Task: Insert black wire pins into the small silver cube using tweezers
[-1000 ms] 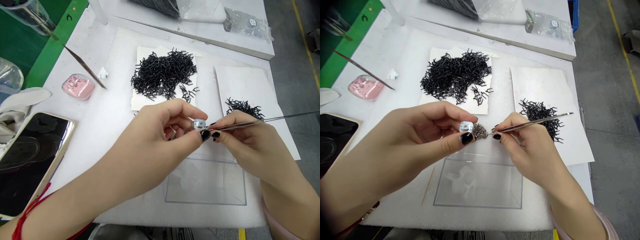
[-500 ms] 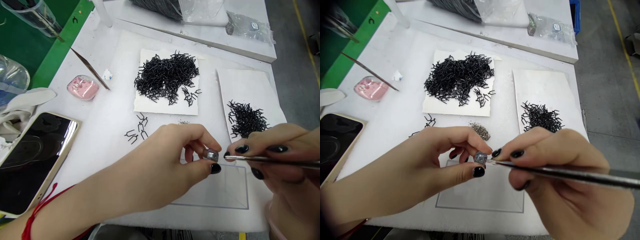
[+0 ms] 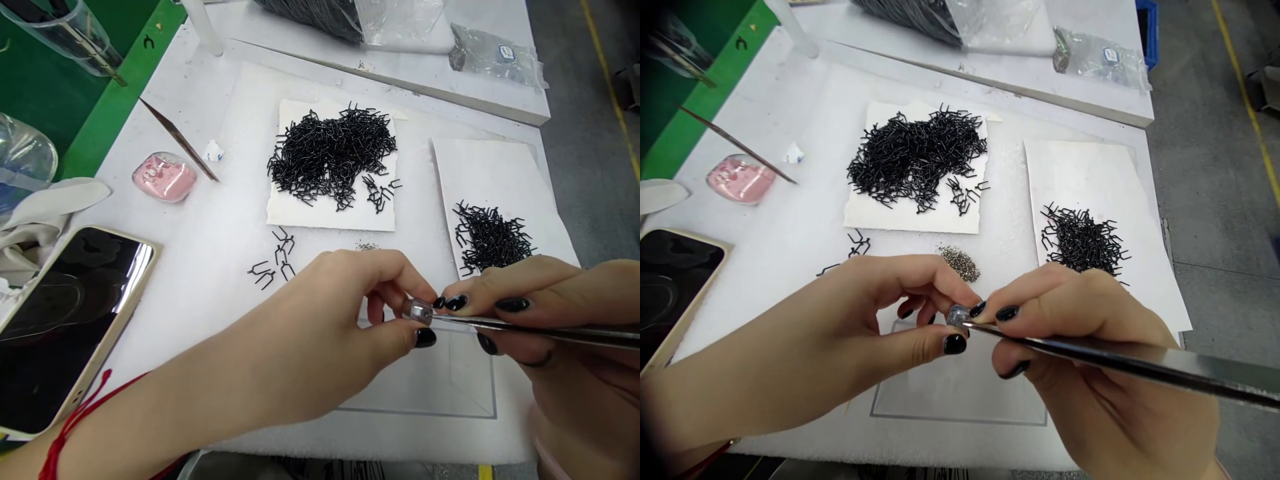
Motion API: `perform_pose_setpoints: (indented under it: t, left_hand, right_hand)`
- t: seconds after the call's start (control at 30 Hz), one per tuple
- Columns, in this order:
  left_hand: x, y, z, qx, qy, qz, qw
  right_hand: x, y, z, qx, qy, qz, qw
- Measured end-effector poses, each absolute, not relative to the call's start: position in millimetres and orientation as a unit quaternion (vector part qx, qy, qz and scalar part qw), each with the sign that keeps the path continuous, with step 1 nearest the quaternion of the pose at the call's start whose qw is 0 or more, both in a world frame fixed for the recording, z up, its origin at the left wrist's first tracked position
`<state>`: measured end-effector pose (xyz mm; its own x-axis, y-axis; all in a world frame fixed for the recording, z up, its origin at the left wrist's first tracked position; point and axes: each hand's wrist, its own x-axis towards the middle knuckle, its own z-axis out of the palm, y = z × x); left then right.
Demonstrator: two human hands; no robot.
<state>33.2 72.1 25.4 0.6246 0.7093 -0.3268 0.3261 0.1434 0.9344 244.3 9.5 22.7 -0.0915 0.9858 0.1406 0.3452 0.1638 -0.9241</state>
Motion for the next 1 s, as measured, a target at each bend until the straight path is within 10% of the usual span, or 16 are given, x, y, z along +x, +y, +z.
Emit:
perform_pose_setpoints:
  t: [1.0]
  left_hand:
    - [31.6, 71.1, 26.0, 0.636, 0.413, 0.142, 0.636]
  right_hand:
    - [234.5, 22.9, 28.2, -0.552, -0.632, 0.344, 0.421]
